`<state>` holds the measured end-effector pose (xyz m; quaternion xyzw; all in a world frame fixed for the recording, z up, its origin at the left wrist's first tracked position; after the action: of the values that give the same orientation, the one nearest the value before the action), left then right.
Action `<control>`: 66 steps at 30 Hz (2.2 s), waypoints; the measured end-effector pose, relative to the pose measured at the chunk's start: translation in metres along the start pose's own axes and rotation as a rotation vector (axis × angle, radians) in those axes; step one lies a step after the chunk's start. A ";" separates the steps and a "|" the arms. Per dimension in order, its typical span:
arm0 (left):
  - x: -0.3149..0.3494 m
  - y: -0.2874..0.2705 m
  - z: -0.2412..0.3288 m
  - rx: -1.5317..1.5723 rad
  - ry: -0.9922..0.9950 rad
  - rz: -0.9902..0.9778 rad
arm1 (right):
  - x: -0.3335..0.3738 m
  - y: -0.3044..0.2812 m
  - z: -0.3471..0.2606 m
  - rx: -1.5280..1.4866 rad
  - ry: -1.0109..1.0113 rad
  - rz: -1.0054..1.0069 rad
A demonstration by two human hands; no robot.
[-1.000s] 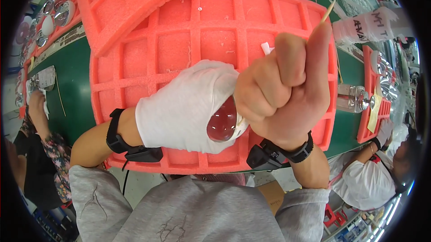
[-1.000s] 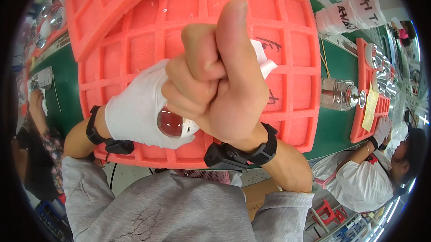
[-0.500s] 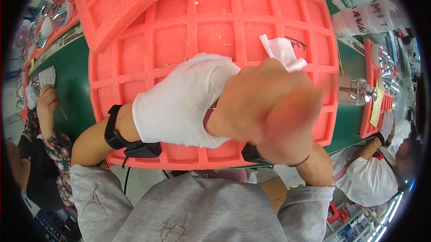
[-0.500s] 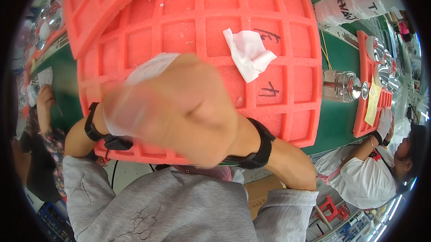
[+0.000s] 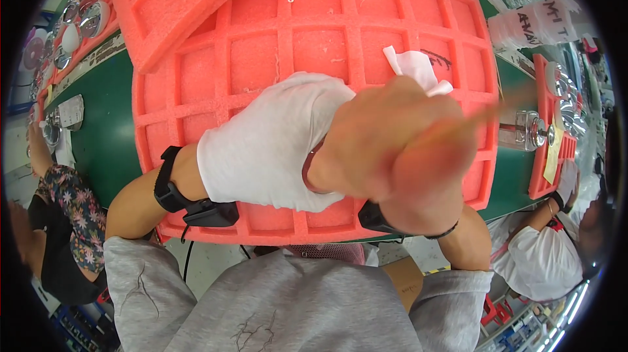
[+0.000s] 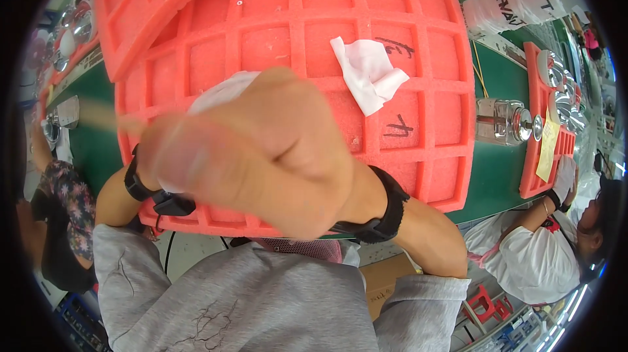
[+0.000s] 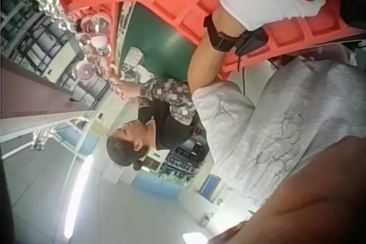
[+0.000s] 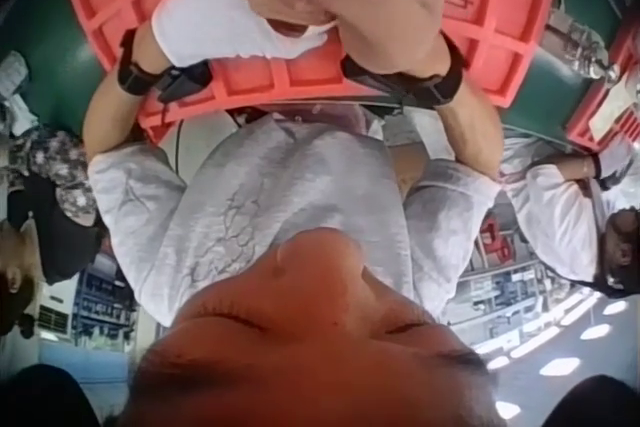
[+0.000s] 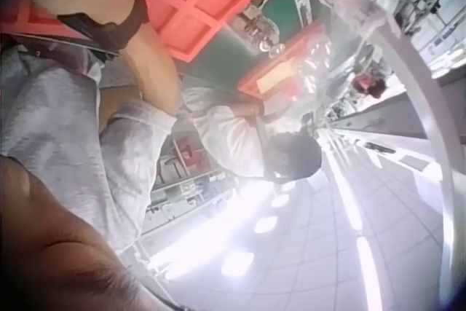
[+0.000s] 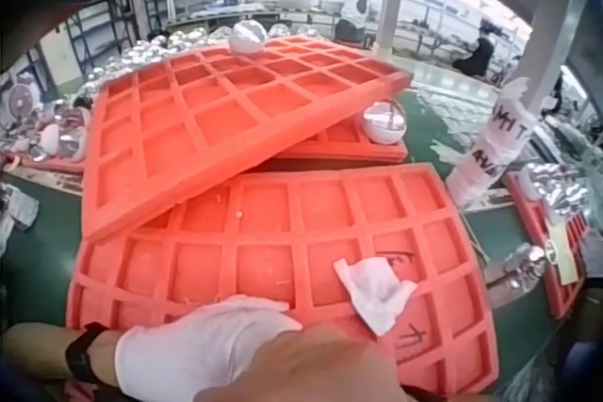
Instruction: The person cleans a small white and clear plastic dome using a wooden stick and a cloth, turning the object to wipe different sides and reach into crevices. They then place the dome back into a compartment of a pink tray.
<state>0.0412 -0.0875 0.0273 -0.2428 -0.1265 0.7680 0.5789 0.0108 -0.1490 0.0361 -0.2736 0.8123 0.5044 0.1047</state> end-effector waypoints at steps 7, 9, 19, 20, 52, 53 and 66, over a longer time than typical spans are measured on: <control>0.002 0.004 -0.001 -0.050 -0.082 0.034 | -0.012 -0.011 -0.015 -0.004 -0.042 0.059; 0.002 0.007 -0.003 -0.029 -0.115 0.002 | -0.010 -0.009 -0.015 -0.008 -0.040 0.057; -0.004 0.000 -0.008 0.010 -0.165 -0.070 | -0.009 -0.013 -0.015 -0.072 0.033 0.000; -0.005 -0.001 -0.010 0.030 -0.192 -0.085 | -0.011 -0.016 -0.020 -0.067 0.037 0.005; 0.009 -0.009 -0.016 0.150 -0.135 0.011 | 0.012 -0.016 -0.062 0.667 0.071 0.259; 0.011 -0.012 -0.015 0.188 -0.116 0.037 | 0.011 -0.013 -0.061 0.727 0.089 0.242; 0.020 -0.011 -0.021 0.330 -0.251 0.007 | 0.006 0.015 -0.047 1.272 0.019 0.079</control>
<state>0.0575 -0.0675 0.0100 -0.0477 -0.0691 0.8046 0.5878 0.0025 -0.1876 0.0669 -0.1321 0.9634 -0.0757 0.2207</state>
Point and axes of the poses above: each hand's wrist, its own x-axis away from the middle knuckle, its own y-axis out of the palm, z = x × y, the point moved 8 cm from there along -x, towards the middle knuckle, and after that the axes turned 6 degrees about -z, right-handed, at the moved point
